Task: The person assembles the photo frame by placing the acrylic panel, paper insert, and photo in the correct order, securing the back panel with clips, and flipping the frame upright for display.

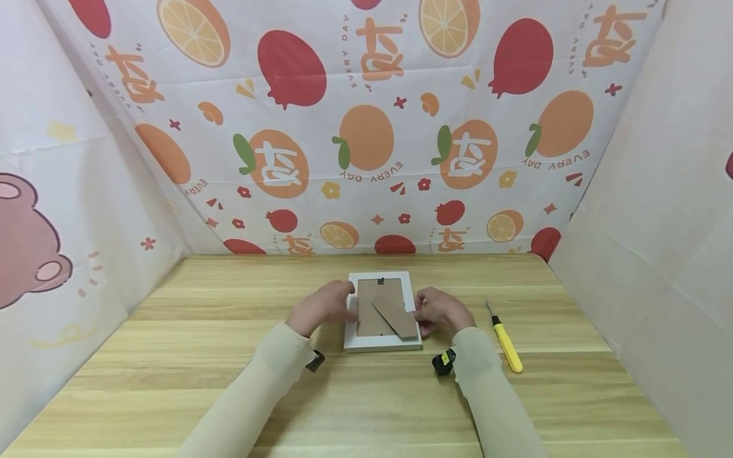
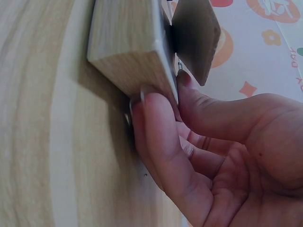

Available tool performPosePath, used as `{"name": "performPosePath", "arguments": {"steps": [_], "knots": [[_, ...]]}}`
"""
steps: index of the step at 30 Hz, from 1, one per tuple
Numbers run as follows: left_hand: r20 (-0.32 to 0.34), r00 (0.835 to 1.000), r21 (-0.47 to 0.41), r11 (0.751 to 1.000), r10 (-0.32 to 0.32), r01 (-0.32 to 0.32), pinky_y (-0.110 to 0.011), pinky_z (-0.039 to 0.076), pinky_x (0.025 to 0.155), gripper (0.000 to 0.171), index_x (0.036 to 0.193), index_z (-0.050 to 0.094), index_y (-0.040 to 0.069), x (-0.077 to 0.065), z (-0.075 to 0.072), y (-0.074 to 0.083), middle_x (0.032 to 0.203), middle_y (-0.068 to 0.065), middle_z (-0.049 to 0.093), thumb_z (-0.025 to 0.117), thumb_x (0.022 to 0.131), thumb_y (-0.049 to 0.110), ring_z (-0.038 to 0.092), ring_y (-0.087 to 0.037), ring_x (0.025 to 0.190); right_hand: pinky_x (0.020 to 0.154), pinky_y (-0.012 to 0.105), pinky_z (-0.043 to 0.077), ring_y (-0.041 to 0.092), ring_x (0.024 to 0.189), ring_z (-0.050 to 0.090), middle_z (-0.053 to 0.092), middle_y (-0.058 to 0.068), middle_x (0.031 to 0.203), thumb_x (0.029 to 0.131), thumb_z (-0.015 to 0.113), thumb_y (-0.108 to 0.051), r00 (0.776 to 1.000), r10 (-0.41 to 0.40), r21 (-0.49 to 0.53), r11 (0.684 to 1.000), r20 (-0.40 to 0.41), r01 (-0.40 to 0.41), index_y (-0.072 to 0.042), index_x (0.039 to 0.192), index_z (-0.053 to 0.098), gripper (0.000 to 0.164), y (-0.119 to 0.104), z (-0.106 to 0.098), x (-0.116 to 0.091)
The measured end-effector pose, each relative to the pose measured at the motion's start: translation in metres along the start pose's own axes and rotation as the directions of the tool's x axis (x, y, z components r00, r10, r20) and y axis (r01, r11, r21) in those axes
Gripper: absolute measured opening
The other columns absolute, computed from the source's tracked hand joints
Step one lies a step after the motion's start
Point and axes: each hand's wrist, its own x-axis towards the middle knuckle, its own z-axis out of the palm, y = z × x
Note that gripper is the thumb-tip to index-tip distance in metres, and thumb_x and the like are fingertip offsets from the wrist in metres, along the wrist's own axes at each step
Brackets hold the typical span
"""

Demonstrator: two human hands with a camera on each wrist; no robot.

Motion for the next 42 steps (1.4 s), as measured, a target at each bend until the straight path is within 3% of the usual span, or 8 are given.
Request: {"name": "performPosePath", "arguments": {"steps": [8,13,18,31,42], "knots": [[0.013,0.998,0.015,0.998,-0.054,0.054,-0.045,0.055,0.086,0.049,0.115,0.062,0.002,-0.005,0.005,-0.003,0.109,-0.015,0.065,0.088,0.081,0.024,0.059,-0.025,0.092,0.058,0.024,0.057,0.015,0.066,0.063,0.064,0.01,0.082,0.101,0.06,-0.002,1.0,0.009,-0.01,1.0,0.004,-0.009,-0.001,0.099,0.055,0.005,-0.003,-0.001,-0.002],[0.023,0.998,-0.01,0.999,-0.052,0.053,-0.038,0.051,0.074,0.045,0.11,0.062,0.0,-0.005,0.01,-0.004,0.097,-0.011,0.063,0.086,0.082,0.027,0.056,-0.023,0.083,0.059,0.024,0.057,0.016,0.068,0.064,0.064,0.01,0.084,0.101,0.06,-0.001,1.0,0.013,-0.013,1.0,0.001,-0.013,-0.001,0.1,0.056,0.004,-0.002,0.0,-0.001],[0.041,0.995,-0.071,0.993,-0.096,0.099,-0.031,0.043,0.062,0.042,0.105,0.063,0.001,-0.004,0.015,-0.006,0.087,-0.007,0.06,0.085,0.085,0.031,0.053,-0.021,0.075,0.059,0.024,0.057,0.016,0.069,0.064,0.064,0.011,0.085,0.101,0.06,-0.002,1.0,0.017,-0.012,1.0,-0.004,-0.017,-0.002,0.099,0.056,0.004,0.0,0.002,0.001],[0.038,0.997,-0.109,0.991,-0.067,0.071,-0.031,0.045,0.067,0.042,0.105,0.062,0.001,-0.002,0.018,-0.008,0.087,-0.007,0.061,0.087,0.084,0.028,0.055,-0.021,0.076,0.059,0.024,0.058,0.014,0.065,0.064,0.064,0.01,0.08,0.101,0.059,0.0,1.0,0.009,0.006,1.0,0.007,-0.009,0.0,0.096,0.055,0.007,-0.001,-0.002,-0.002],[0.017,0.996,-0.127,0.988,-0.085,0.087,-0.029,0.04,0.057,0.04,0.097,0.063,0.001,-0.001,0.024,-0.01,0.078,-0.006,0.056,0.082,0.088,0.035,0.05,-0.019,0.067,0.06,0.026,0.059,0.016,0.068,0.065,0.066,0.011,0.085,0.101,0.059,0.0,1.0,0.01,-0.004,1.0,0.0,-0.01,-0.001,0.098,0.055,0.004,-0.002,0.0,-0.001]]}}
